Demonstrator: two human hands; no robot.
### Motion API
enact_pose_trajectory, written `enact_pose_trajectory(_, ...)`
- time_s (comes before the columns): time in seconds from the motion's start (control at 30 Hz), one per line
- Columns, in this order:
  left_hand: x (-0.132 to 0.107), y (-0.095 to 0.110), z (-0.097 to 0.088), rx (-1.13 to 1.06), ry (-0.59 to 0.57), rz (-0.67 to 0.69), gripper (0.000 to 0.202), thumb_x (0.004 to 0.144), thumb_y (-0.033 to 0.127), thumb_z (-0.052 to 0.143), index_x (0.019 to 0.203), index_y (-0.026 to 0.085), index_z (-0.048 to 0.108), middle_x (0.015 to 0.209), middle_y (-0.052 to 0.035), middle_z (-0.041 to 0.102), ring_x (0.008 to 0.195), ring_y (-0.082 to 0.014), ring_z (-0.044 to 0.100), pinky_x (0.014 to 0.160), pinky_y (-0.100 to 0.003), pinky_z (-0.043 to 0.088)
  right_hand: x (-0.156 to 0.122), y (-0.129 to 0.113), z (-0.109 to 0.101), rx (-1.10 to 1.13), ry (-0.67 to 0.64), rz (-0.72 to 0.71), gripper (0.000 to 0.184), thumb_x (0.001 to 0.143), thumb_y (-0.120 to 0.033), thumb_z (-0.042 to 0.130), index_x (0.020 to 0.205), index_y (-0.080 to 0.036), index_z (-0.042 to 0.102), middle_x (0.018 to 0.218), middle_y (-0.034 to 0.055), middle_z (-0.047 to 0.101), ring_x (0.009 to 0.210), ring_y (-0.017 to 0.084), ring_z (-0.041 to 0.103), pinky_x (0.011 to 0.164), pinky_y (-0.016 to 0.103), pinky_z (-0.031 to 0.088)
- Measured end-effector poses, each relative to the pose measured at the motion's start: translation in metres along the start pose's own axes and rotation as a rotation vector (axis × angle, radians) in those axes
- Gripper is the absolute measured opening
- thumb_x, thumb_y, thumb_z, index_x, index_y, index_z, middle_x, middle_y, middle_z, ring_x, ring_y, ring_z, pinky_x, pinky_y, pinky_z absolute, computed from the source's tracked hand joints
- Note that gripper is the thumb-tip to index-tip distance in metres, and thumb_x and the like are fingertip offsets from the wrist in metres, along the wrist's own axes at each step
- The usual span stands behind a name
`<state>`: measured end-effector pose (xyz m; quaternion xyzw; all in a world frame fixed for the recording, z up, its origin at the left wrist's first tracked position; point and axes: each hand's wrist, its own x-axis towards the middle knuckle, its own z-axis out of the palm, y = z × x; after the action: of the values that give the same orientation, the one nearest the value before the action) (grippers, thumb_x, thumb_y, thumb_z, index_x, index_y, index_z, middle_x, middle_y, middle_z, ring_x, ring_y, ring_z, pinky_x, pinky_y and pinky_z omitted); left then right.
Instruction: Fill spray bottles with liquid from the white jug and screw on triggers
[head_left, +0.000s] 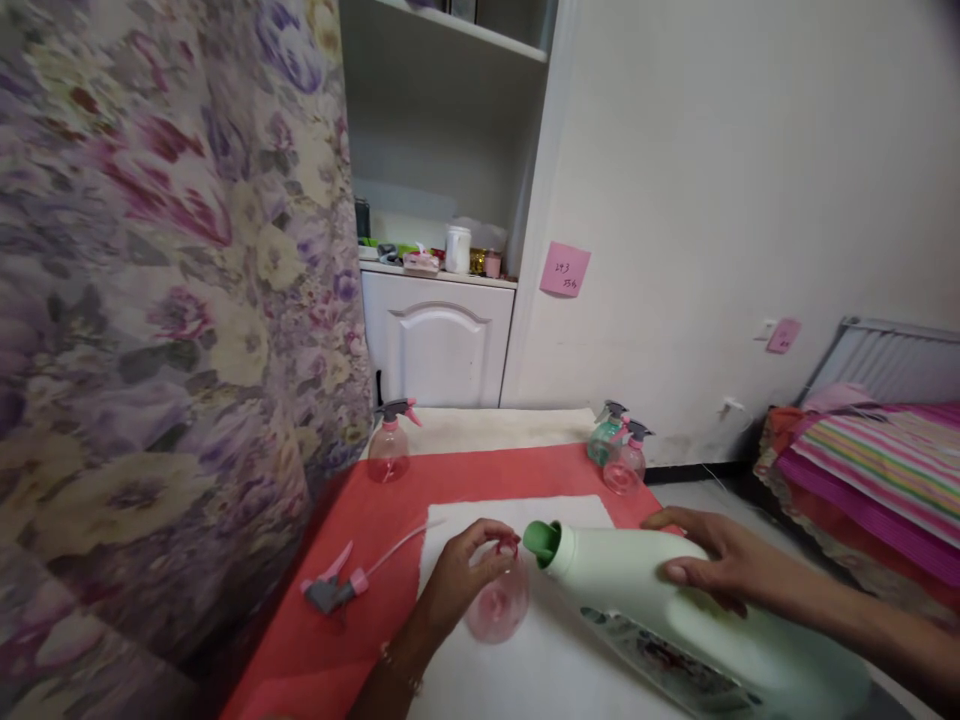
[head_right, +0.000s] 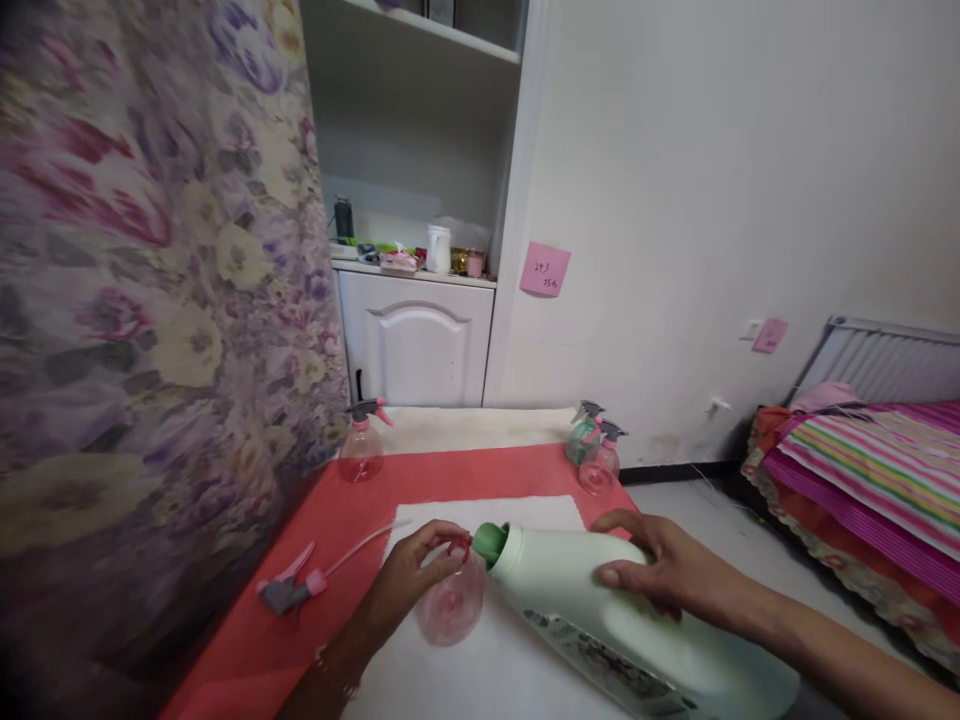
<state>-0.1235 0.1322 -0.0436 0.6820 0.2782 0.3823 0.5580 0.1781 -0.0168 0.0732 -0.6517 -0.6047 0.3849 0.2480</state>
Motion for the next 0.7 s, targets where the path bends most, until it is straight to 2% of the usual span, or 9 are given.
enact_pose_trajectory(0.1, 0.002, -0.001, 0.003, -0.027, -0.005, -0.006, 0.029, 0.073, 0.024, 0.068, 0.102, 0.019, 0.067, 0.106, -0.0072, 0.072, 0.104, -0.0241, 0.064, 0.093, -0.034, 0.046, -0.004, -0.012, -0.002, -0.017, -0.033, -0.003, 0.060, 0.078, -0.055, 0.068, 0.123, -0.018, 0.053, 0.072, -0.0034, 0.056, 0.048, 0.005, 0.045, 0.039, 0.013, 0.036)
enact_pose_trajectory(0.33, 0.004, 0.004, 0.008, -0.057, -0.022, -0.013, 0.020, 0.073, 0.023, 0.068, 0.092, 0.018, 0.069, 0.090, -0.0032, 0.071, 0.089, -0.0205, 0.064, 0.082, -0.030, 0.048, 0.001, -0.029, -0.004, -0.079, -0.104, -0.021, 0.056, 0.081, -0.051, 0.066, 0.126, -0.019, 0.057, 0.070, -0.0029, 0.055, 0.049, 0.006, 0.041, 0.040, 0.014, 0.034)
enact_pose_trajectory(0.53, 0.001, 0.007, 0.005, -0.061, -0.023, -0.024, 0.022, 0.072, 0.024, 0.069, 0.093, 0.017, 0.069, 0.087, -0.0025, 0.071, 0.087, -0.0196, 0.063, 0.080, -0.029, 0.047, 0.004, -0.050, -0.001, -0.141, -0.136, -0.090, 0.041, 0.082, -0.049, 0.065, 0.109, -0.019, 0.067, 0.076, -0.0002, 0.061, 0.055, 0.009, 0.046, 0.041, 0.015, 0.032)
enact_pose_trajectory(0.7, 0.001, 0.002, 0.007, -0.082, -0.017, -0.017, 0.019, 0.072, 0.024, 0.069, 0.091, 0.017, 0.069, 0.087, -0.0023, 0.071, 0.086, -0.0197, 0.064, 0.079, -0.029, 0.047, 0.007, -0.059, -0.003, -0.216, -0.126, -0.151, 0.035, 0.079, -0.048, 0.067, 0.101, -0.021, 0.071, 0.086, 0.0019, 0.069, 0.071, 0.018, 0.060, 0.060, 0.021, 0.046)
